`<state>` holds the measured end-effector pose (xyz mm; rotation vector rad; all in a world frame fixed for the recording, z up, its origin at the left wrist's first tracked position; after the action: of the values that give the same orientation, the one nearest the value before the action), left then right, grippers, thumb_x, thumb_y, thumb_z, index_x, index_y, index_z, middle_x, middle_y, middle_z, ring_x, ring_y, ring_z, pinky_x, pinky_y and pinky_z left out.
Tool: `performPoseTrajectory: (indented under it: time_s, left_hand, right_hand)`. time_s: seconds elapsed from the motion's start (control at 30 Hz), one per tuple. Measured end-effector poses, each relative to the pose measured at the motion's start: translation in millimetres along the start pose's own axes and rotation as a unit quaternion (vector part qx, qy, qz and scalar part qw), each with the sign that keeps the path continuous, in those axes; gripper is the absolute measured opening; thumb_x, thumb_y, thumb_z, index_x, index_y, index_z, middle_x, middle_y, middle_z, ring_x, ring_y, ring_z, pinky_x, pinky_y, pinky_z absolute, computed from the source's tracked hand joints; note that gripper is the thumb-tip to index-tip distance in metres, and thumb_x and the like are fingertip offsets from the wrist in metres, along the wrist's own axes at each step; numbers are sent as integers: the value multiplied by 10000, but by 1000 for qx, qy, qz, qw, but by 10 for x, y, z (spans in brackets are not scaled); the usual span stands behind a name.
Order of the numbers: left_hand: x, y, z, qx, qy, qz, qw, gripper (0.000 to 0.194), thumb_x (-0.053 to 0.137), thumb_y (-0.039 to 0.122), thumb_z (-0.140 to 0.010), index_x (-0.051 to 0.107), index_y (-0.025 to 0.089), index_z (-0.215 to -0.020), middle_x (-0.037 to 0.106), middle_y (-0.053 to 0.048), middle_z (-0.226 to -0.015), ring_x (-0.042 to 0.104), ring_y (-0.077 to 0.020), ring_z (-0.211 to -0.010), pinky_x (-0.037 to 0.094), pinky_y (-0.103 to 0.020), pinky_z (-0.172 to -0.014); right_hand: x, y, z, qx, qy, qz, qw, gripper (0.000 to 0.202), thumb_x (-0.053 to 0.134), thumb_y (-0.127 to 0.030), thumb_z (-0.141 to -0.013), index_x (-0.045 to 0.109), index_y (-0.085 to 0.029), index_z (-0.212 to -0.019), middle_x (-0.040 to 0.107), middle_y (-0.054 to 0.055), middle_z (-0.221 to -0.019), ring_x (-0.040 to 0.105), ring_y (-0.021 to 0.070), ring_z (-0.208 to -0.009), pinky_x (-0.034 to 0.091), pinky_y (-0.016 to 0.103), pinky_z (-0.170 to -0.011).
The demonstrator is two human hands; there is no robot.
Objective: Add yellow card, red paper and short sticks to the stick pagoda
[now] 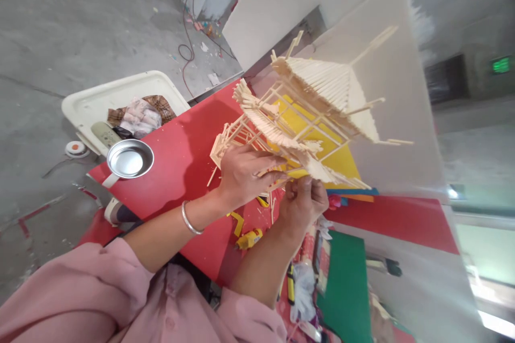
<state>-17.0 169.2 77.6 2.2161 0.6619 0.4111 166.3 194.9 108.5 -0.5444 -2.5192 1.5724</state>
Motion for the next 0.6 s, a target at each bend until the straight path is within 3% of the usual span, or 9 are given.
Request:
performPoseTrajectory:
  time_s: [0.37, 0.6]
  left_hand:
    - [31, -31, 15, -17, -14, 21, 1000, 138, 767, 422, -856, 806, 293, -885, 807, 0, -815, 679, -152, -668, 452, -322, -702]
    - [16, -22, 18, -8, 9, 37, 999, 105, 783, 393, -844, 804, 295, -877, 812, 2, -854, 692, -152, -701, 476, -310, -713]
  right_hand:
    - [21, -23, 15, 1, 6, 22, 1000, 591, 863, -554, -618, 409, -190, -515, 345, -111, -449, 298, 27, -435, 260, 182, -425]
    - [8, 6, 3, -5, 11, 17, 1000, 557, 865, -558, -607, 443, -197, -550, 369, -114, -446, 305, 28, -415, 249, 180, -410]
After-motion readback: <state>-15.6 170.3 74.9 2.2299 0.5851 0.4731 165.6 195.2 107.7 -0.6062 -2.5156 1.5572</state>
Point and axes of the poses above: each hand's wrist, its own z-axis away from the middle knuckle, its own x-axis out of the palm, y = z × x, the point moved 6 cm from there along -z, towards the middle knuckle
